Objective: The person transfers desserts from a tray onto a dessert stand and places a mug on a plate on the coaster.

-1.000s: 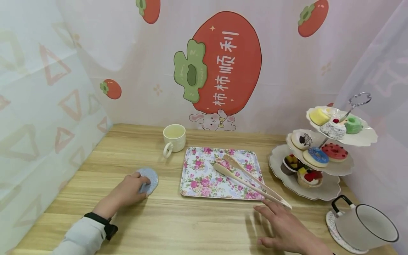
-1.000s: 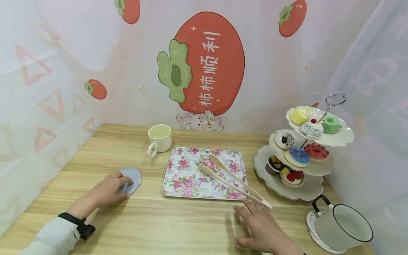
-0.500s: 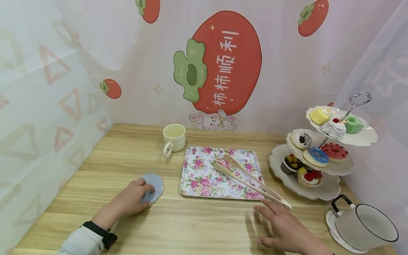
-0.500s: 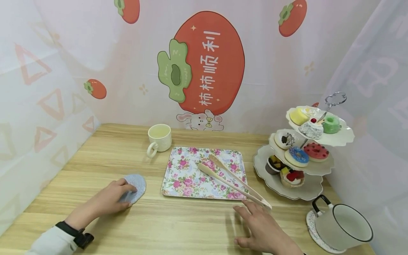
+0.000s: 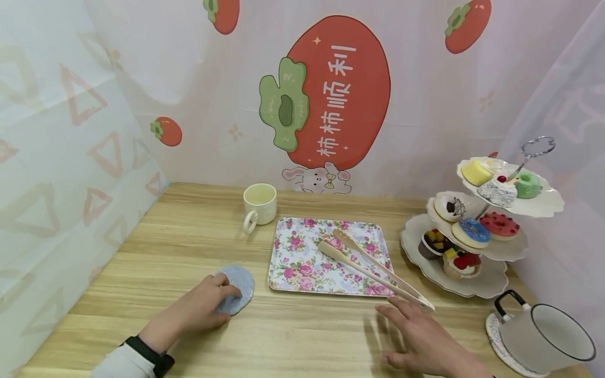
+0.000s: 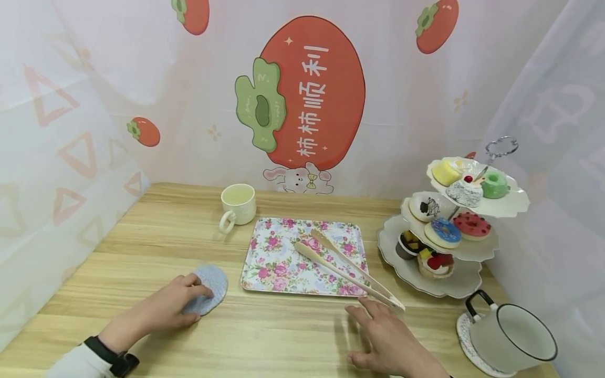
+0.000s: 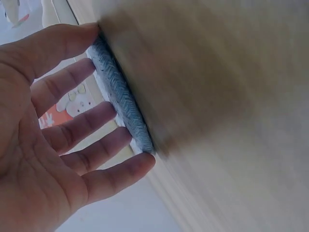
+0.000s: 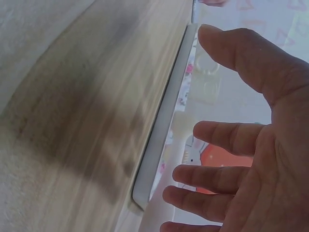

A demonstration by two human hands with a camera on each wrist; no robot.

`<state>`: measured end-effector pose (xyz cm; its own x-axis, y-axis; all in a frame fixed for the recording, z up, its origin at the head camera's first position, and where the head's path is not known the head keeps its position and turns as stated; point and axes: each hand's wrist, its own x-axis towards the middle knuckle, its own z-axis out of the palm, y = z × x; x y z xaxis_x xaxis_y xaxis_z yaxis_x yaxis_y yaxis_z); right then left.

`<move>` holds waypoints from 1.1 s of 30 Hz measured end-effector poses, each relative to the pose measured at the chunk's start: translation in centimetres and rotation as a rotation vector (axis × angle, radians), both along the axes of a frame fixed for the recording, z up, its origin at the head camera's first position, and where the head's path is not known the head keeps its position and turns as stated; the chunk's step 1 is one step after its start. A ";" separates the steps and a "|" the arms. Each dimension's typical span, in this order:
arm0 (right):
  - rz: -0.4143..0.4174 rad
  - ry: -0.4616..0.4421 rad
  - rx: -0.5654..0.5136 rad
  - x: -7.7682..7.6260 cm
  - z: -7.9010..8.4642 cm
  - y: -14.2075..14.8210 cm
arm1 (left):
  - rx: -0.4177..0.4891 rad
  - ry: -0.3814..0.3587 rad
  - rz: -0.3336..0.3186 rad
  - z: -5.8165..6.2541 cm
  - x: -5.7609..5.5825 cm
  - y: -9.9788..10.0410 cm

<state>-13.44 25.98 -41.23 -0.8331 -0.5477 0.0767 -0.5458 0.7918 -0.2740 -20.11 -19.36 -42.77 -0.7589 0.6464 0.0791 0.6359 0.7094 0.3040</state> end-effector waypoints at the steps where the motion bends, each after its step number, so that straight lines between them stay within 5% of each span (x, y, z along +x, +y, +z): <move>1: 0.001 0.002 0.001 0.0 -0.1 0.0 | 0.001 -0.008 -0.007 0.1 0.1 0.2; 15: 0.009 -0.074 0.008 -0.1 0.1 -0.3 | 0.020 -0.110 -0.069 0.5 1.5 2.2; 33: 0.012 -0.106 -0.004 0.1 0.0 -0.7 | -0.030 -0.068 -0.166 0.7 2.2 4.5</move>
